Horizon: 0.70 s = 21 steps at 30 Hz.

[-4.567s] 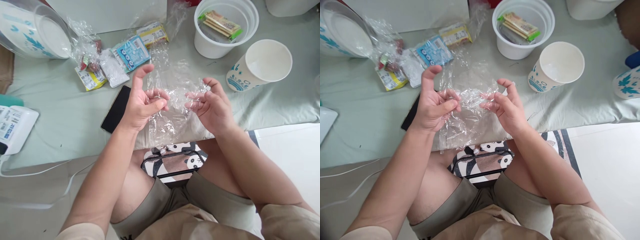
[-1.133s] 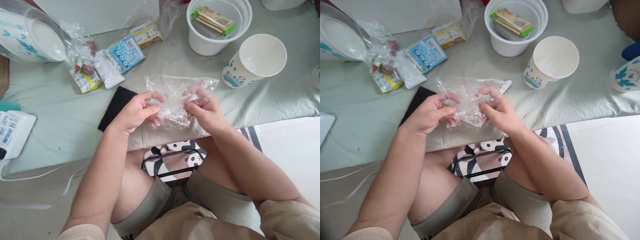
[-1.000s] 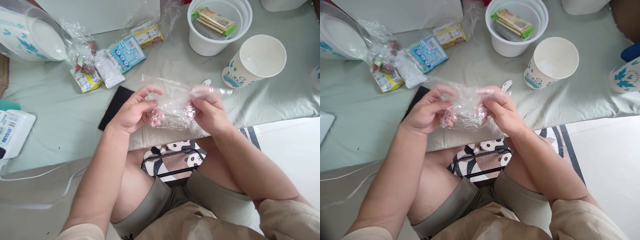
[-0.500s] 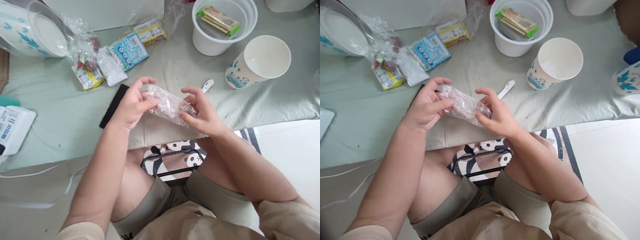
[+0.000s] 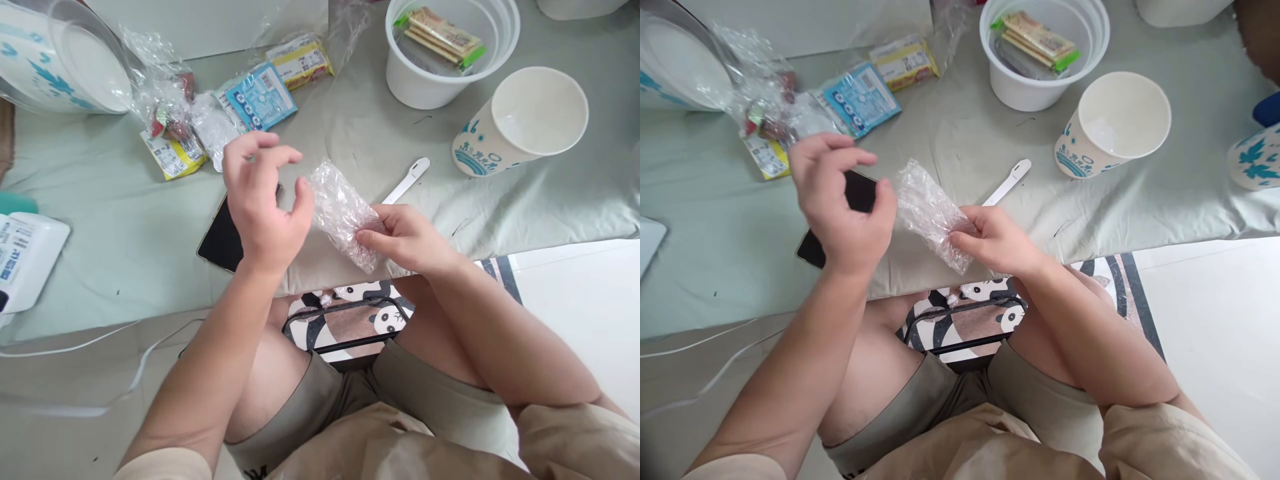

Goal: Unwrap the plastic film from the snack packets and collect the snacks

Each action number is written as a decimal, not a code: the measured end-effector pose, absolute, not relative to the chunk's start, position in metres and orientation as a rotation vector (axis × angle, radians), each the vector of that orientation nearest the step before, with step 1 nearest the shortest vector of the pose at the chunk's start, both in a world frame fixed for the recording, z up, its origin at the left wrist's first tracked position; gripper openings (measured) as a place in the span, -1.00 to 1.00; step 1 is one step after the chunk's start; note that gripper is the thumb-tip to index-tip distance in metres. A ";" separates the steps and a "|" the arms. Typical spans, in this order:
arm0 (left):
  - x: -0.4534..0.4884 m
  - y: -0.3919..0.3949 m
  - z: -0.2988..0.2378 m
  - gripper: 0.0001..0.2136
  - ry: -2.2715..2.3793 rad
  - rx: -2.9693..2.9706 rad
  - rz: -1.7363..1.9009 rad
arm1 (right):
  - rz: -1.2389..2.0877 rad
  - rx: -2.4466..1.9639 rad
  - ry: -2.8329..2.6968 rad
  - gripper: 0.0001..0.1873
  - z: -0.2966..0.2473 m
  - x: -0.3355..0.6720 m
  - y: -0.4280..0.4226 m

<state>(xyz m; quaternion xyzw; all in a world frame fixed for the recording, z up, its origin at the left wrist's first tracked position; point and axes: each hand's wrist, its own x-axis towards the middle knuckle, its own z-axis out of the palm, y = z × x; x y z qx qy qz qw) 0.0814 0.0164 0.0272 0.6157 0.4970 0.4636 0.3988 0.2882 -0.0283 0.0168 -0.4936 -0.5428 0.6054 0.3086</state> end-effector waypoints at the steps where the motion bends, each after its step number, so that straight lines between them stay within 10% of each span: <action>1: 0.082 0.012 0.030 -0.76 1.240 1.631 1.156 | 1.550 -1.303 -1.440 -0.88 0.016 0.287 -0.028; 16: 0.087 0.016 0.015 -0.82 1.026 1.514 0.823 | 0.823 -1.194 -1.434 -0.61 -0.010 0.282 -0.027; 21: 0.090 0.024 0.000 -0.38 0.978 1.444 1.010 | 1.007 -1.134 -1.214 -0.64 -0.018 0.263 -0.010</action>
